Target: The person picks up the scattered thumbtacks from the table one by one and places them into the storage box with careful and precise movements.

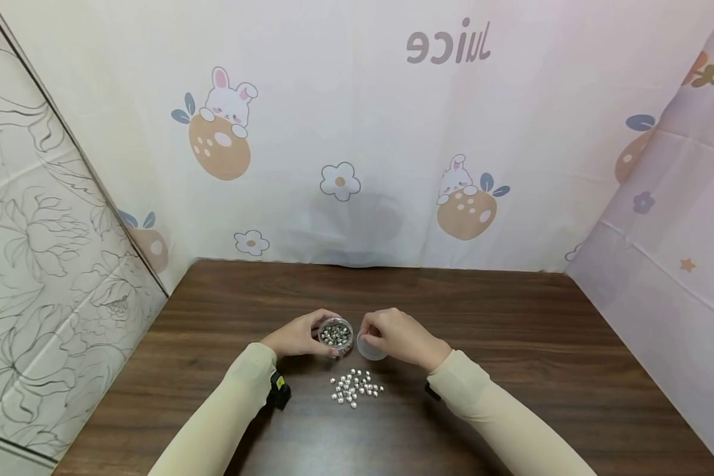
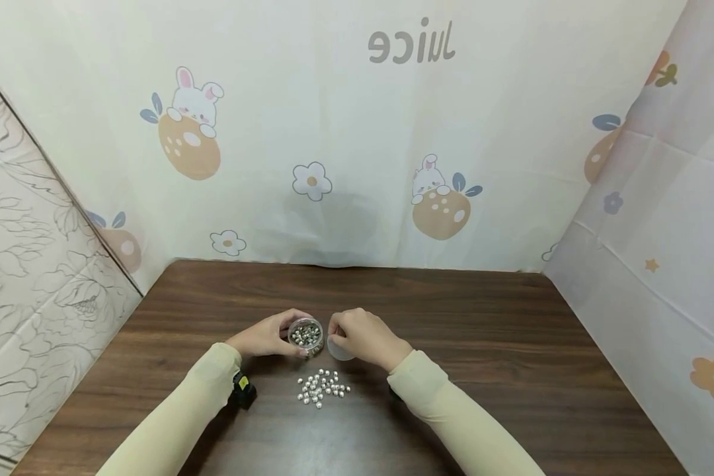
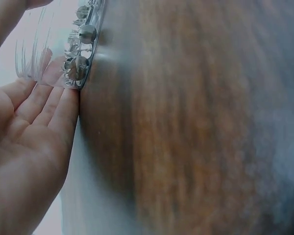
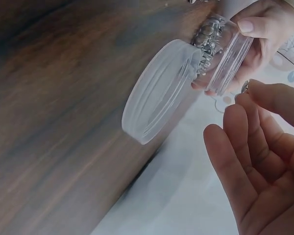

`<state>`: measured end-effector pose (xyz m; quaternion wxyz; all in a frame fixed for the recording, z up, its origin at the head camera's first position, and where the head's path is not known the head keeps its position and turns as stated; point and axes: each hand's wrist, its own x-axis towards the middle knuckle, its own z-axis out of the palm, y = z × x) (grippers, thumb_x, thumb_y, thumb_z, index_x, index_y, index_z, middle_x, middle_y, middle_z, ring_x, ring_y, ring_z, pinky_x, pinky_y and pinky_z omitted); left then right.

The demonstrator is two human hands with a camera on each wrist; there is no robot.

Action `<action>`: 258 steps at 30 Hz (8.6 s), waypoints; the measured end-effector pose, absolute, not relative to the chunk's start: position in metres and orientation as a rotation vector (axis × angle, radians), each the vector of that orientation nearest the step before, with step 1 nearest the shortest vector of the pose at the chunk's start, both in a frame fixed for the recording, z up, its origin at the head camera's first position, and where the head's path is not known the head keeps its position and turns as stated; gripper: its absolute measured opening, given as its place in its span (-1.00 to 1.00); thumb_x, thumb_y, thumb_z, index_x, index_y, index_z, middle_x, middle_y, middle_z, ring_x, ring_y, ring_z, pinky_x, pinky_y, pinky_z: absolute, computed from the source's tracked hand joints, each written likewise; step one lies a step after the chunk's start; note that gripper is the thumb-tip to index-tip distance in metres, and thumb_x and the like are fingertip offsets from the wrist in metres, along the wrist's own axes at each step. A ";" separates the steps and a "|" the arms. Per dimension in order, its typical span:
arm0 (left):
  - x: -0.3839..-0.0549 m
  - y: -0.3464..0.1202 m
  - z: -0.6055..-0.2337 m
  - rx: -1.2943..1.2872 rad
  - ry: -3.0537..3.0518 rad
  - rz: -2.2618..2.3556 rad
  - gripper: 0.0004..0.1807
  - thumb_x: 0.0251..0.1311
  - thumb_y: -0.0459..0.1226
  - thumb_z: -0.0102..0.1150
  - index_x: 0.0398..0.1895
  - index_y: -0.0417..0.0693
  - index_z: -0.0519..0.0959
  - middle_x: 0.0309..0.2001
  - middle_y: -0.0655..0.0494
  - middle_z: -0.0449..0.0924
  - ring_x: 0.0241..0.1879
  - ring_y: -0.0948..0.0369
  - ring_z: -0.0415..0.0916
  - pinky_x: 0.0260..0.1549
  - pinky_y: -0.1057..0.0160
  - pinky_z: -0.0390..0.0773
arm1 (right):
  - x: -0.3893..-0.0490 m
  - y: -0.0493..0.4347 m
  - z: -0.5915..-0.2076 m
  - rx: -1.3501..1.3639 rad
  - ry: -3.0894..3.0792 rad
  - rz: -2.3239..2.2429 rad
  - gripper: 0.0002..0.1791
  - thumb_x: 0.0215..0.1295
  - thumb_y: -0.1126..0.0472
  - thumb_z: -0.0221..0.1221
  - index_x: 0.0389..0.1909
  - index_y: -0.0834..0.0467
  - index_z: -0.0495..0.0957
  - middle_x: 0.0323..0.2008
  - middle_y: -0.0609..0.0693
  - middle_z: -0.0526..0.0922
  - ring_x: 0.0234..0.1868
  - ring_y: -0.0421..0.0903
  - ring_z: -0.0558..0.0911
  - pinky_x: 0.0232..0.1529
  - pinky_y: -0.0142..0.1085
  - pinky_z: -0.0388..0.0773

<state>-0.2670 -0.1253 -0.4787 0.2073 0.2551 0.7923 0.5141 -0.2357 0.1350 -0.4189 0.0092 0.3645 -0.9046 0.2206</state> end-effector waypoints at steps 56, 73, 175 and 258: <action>-0.265 -0.124 -0.477 0.677 2.209 1.428 -0.26 0.09 -0.24 0.51 0.34 -0.01 0.38 0.10 0.02 0.59 0.00 0.12 0.57 -0.02 0.12 0.55 | -0.222 0.139 -0.427 1.359 -2.957 0.629 -0.90 0.32 0.28 0.28 -0.36 0.01 0.63 -0.53 -0.31 0.50 -0.52 -0.39 0.45 -0.45 -0.44 0.47; -0.265 -0.124 -0.476 0.655 2.203 1.434 -0.27 0.07 -0.26 0.52 0.33 -0.01 0.40 0.06 -0.02 0.60 -0.05 0.11 0.58 -0.08 0.16 0.56 | -0.203 0.154 -0.434 1.510 -2.992 0.677 -0.81 0.23 0.38 0.28 -0.47 0.02 0.58 -0.54 -0.33 0.49 -0.50 -0.46 0.46 -0.43 -0.55 0.46; -0.268 -0.125 -0.477 0.701 2.225 1.405 -0.28 0.13 -0.22 0.48 0.36 -0.01 0.38 0.25 0.05 0.46 0.19 0.12 0.47 0.20 -0.03 0.42 | -0.257 0.106 -0.427 1.143 -2.898 0.828 -0.96 0.41 0.28 0.24 -0.21 0.17 0.64 -0.45 -0.15 0.62 -0.48 -0.31 0.53 -0.42 -0.37 0.52; -0.267 -0.123 -0.479 0.684 2.200 1.455 -0.25 0.07 -0.28 0.51 0.35 -0.02 0.39 0.16 0.02 0.54 0.07 0.09 0.54 0.09 0.03 0.50 | -0.214 0.138 -0.444 1.342 -2.948 0.603 -0.83 0.30 0.31 0.30 -0.46 0.04 0.58 -0.59 -0.30 0.43 -0.58 -0.41 0.36 -0.52 -0.47 0.38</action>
